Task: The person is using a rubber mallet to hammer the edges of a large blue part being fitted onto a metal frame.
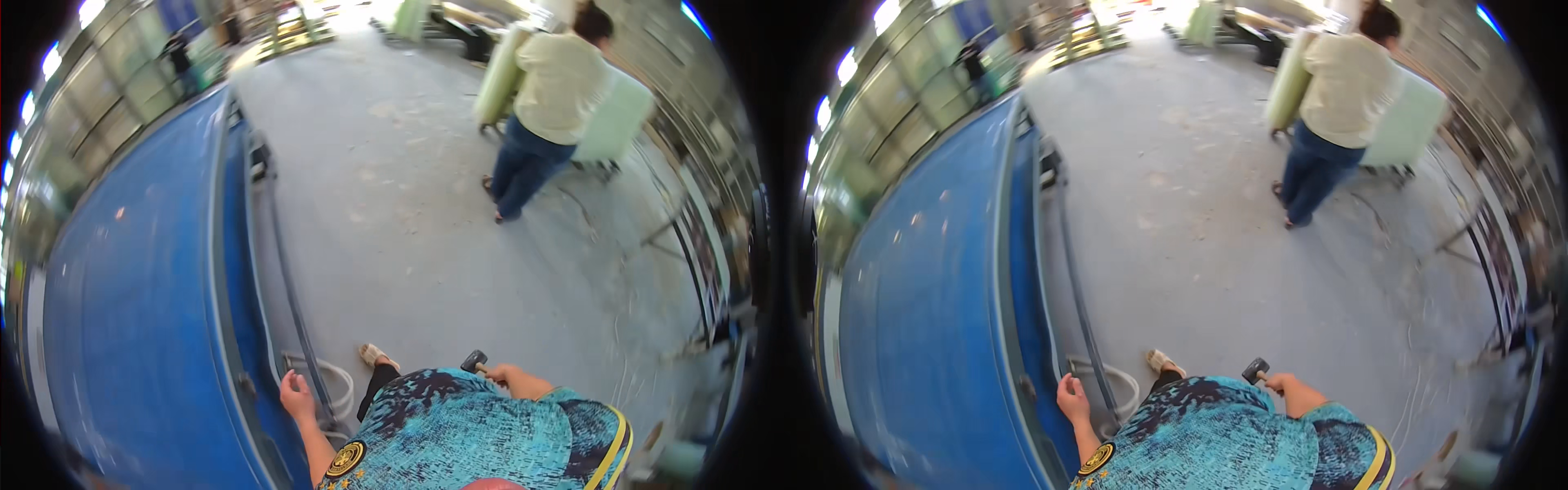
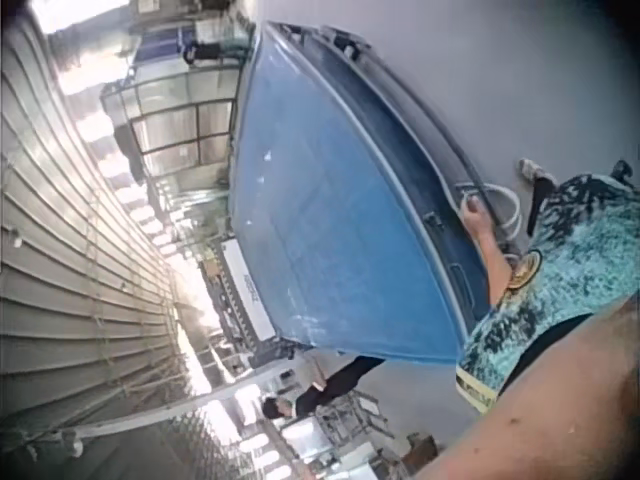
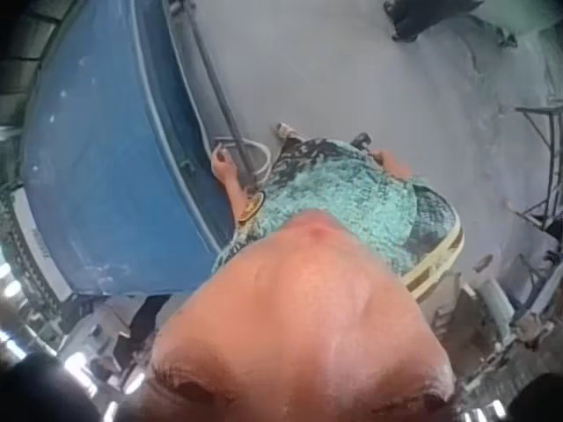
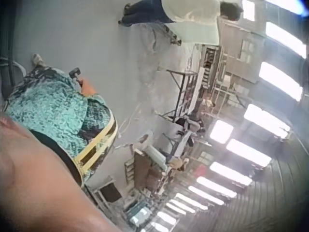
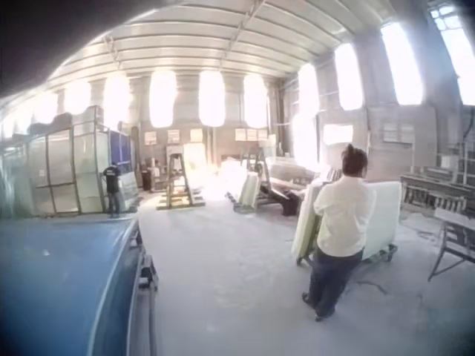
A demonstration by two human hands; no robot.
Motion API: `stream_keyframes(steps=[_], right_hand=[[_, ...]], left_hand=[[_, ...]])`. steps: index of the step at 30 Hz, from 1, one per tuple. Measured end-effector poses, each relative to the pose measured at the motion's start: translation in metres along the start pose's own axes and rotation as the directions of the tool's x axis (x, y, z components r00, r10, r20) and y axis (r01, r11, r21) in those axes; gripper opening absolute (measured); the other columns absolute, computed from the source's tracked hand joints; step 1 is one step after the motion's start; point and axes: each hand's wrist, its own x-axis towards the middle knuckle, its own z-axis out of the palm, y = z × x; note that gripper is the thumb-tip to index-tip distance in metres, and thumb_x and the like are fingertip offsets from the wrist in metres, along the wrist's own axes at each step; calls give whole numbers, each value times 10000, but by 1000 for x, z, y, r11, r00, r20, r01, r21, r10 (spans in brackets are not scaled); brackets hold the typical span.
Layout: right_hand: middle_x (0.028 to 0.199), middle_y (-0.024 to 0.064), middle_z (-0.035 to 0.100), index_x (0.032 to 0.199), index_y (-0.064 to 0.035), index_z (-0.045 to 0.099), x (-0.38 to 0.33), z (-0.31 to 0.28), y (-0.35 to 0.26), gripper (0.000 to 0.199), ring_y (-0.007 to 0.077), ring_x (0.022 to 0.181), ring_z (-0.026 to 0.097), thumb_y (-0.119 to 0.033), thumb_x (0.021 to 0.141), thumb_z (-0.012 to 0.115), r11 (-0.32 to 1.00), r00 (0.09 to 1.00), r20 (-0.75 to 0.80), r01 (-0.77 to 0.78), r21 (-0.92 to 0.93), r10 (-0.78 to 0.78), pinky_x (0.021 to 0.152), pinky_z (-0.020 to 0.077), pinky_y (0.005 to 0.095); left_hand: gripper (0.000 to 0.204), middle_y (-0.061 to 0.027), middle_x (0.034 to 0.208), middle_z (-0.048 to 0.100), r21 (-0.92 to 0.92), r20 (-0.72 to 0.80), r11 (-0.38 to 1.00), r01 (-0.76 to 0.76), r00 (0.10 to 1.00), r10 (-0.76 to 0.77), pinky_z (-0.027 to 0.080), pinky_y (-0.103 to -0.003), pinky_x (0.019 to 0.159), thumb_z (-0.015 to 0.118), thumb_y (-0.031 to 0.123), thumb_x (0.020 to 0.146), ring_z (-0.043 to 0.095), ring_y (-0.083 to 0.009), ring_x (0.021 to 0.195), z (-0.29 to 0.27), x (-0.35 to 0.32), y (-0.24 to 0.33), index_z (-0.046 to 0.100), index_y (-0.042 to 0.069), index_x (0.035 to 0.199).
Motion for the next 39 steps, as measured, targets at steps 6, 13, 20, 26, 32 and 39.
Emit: stream_keyframes(steps=[6, 13, 20, 26, 32, 39], right_hand=[[835, 173, 665, 1043, -4, 728, -40, -72, -142, 556, 287, 757, 657, -558, 998, 739, 976, 995, -41, -78, 201, 88, 702, 573, 537], [843, 154, 687, 946, -52, 737, 39, -204, -427, 477, 281, 789, 673, -529, 962, 755, 990, 998, 56, -29, 141, 21, 739, 570, 514], [904, 154, 736, 1038, -68, 780, 149, -476, -717, 481, 293, 850, 702, -541, 960, 740, 997, 998, 59, -4, 79, -1, 785, 575, 526], [942, 152, 772, 1117, -72, 808, 196, -772, -1018, 514, 303, 882, 736, -557, 976, 711, 987, 985, -135, 90, -135, -108, 816, 583, 553], [838, 173, 698, 1099, -35, 717, 244, -1018, -1294, 455, 335, 627, 668, -482, 1016, 689, 987, 969, -227, 126, 100, -100, 550, 532, 520], [743, 149, 653, 956, -22, 660, 271, -1220, -1631, 247, 288, 517, 583, -253, 1042, 636, 831, 982, -190, 111, 545, -7, 490, 495, 510]], left_hand=[[349, -191, 1274, 784, 8, -26, 926, -378, 926, 378, 570, -462, 1061, 759, 225, 1021, 741, -365, 1185, 103, 337, 148, 775, -2, 1287], [385, -191, 1274, 770, 318, -201, 844, -432, 839, 505, 556, -515, 1060, 734, 276, 1039, 705, -411, 1218, 224, 756, 200, 747, 47, 1348], [365, -161, 1183, 745, 651, -296, 752, -107, 875, 382, 574, -550, 941, 749, 363, 1037, 704, -422, 1123, 390, 987, 227, 738, 75, 1262], [387, -148, 962, 725, 735, -387, 678, 7, 825, 412, 552, -564, 787, 740, 512, 1019, 684, -407, 880, 446, 1081, 403, 772, 129, 1064], [417, -169, 1149, 795, 221, -448, 975, 12, 890, 91, 598, -463, 965, 603, 360, 1146, 764, -362, 1082, 474, 1275, 318, 760, 12, 1314], [340, -158, 1118, 832, 180, -526, 984, -9, 844, 104, 625, -389, 896, 663, 298, 1142, 792, -275, 976, 676, 1721, 520, 796, -10, 1199]])
